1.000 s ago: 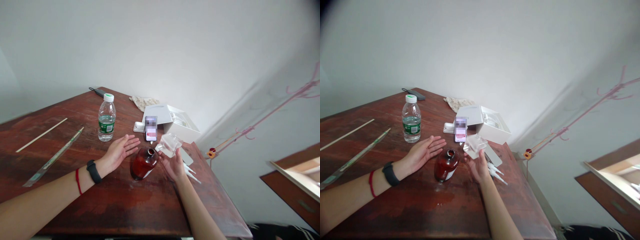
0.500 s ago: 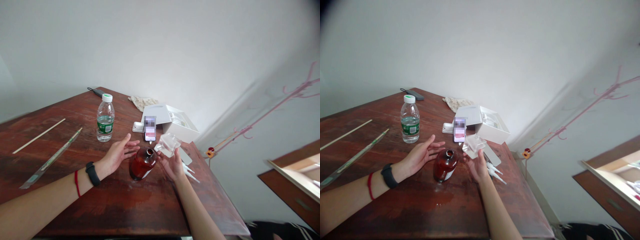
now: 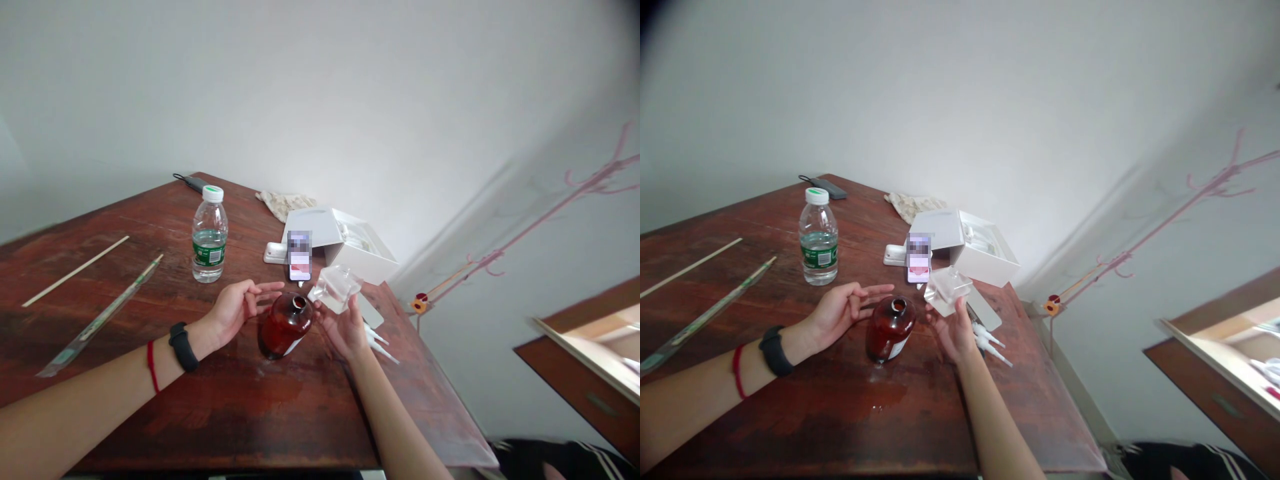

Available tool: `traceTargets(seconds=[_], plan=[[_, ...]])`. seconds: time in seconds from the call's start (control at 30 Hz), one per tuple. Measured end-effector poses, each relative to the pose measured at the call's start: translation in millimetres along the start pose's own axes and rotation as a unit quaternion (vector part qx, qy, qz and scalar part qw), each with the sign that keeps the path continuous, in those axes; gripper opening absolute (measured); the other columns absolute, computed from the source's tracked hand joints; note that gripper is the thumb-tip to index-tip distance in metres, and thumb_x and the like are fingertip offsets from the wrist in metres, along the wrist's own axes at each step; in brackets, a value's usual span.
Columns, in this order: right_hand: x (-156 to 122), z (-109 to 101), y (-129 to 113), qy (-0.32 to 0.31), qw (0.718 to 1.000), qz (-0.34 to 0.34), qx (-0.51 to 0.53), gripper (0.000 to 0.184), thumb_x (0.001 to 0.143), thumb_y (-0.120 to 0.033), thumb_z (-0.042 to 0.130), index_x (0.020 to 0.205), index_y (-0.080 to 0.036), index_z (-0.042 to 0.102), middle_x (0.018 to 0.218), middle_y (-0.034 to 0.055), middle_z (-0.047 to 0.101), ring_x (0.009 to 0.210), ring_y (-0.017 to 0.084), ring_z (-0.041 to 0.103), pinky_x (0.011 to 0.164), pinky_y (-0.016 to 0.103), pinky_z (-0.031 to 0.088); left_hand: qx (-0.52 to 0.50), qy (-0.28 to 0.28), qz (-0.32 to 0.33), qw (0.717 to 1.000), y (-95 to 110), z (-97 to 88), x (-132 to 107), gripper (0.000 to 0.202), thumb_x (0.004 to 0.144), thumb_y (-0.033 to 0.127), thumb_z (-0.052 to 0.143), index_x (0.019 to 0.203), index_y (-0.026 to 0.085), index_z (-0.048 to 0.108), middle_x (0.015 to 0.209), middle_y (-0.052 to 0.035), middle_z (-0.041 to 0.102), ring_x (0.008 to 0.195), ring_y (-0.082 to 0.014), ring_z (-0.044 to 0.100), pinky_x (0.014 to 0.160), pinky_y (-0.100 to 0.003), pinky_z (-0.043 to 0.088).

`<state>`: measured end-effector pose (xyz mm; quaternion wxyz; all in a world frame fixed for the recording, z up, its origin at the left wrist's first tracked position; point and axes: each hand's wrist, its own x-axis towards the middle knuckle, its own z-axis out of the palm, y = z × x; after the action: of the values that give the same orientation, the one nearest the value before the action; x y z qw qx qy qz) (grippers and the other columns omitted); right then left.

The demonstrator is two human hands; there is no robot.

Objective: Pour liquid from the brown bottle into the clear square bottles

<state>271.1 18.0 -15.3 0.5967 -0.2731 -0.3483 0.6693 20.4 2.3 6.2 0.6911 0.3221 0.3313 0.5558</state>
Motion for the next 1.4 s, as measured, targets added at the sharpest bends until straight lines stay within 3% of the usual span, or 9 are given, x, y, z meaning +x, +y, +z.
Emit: traceTargets(seconds=[0.1, 0.27, 0.47, 0.57, 0.7, 1.0, 1.4], plan=[[0.2, -1.1, -0.3, -0.005, 1.0, 0.003, -0.001, 0.052, 0.073, -0.061, 0.089, 0.11, -0.027, 0.076, 0.1, 0.0026, 0.08, 0.078, 0.019, 0.071, 0.065, 0.031, 0.058, 0.006, -0.003, -0.002, 1.0, -0.4, 0.5, -0.3, 0.035, 0.064, 0.02, 0.061, 0.031, 0.019, 0.052, 0.116, -0.0195, 0.082, 0.108, -0.0341, 0.074, 0.081, -0.035, 0.06], [0.5, -1.7, -1.3, -0.011, 1.0, 0.012, -0.001, 0.054, 0.074, -0.061, 0.088, 0.111, -0.024, 0.075, 0.111, 0.0062, 0.08, 0.08, 0.02, 0.071, 0.067, 0.032, 0.06, -0.001, 0.057, 0.011, 0.998, -4.3, 0.9, 2.3, 0.038, 0.073, 0.022, 0.067, 0.037, 0.017, 0.055, 0.098, -0.0177, 0.082, 0.095, -0.0292, 0.075, 0.074, -0.033, 0.06], [0.0, -1.7, -0.7, -0.009, 1.0, 0.009, 0.001, 0.052, 0.073, -0.062, 0.089, 0.109, -0.027, 0.076, 0.101, 0.0019, 0.081, 0.079, 0.018, 0.072, 0.065, 0.029, 0.06, -0.014, 0.088, 0.014, 0.996, -2.2, 3.5, 1.2, 0.035, 0.089, 0.039, 0.079, 0.067, 0.014, 0.066, 0.081, -0.0074, 0.074, 0.07, -0.0168, 0.071, 0.061, -0.025, 0.058], [-0.3, -1.5, -0.7, -0.007, 1.0, 0.008, 0.001, 0.052, 0.073, -0.061, 0.09, 0.11, -0.026, 0.076, 0.099, 0.0022, 0.081, 0.078, 0.018, 0.072, 0.065, 0.03, 0.06, 0.008, 0.098, 0.023, 0.995, -2.2, 4.2, 1.3, 0.029, 0.089, 0.041, 0.081, 0.086, 0.017, 0.066, 0.079, -0.0014, 0.071, 0.054, -0.0098, 0.064, 0.044, -0.016, 0.044], [-0.8, -1.1, -1.1, -0.003, 1.0, 0.013, 0.007, 0.055, 0.07, -0.061, 0.092, 0.109, -0.025, 0.076, 0.099, 0.0034, 0.081, 0.078, 0.019, 0.072, 0.066, 0.03, 0.06, 0.033, 0.092, 0.026, 0.995, -4.0, 3.9, 1.5, 0.034, 0.087, 0.044, 0.082, 0.087, 0.018, 0.06, 0.074, 0.0045, 0.067, 0.033, -0.0011, 0.042, 0.032, -0.013, 0.023], [0.0, -3.8, -0.4, -0.001, 1.0, 0.013, 0.002, 0.055, 0.073, -0.06, 0.09, 0.112, -0.025, 0.075, 0.101, 0.0043, 0.081, 0.08, 0.02, 0.071, 0.067, 0.032, 0.059, 0.046, 0.046, 0.011, 0.998, -2.5, 4.2, -2.9, 0.04, 0.087, 0.052, 0.08, 0.086, 0.02, 0.057, 0.053, 0.0125, 0.047, 0.028, -0.0002, 0.027, 0.034, -0.014, 0.013], [-0.1, -1.2, -1.3, -0.004, 1.0, 0.008, 0.001, 0.054, 0.07, -0.061, 0.091, 0.108, -0.026, 0.076, 0.101, 0.0034, 0.081, 0.078, 0.02, 0.071, 0.066, 0.031, 0.06, 0.066, 0.003, 0.006, 0.998, -4.4, 4.0, -3.8, 0.035, 0.092, 0.053, 0.072, 0.094, 0.02, 0.06, 0.049, 0.0125, 0.043, 0.029, -0.0013, 0.024, 0.035, -0.014, 0.013]])
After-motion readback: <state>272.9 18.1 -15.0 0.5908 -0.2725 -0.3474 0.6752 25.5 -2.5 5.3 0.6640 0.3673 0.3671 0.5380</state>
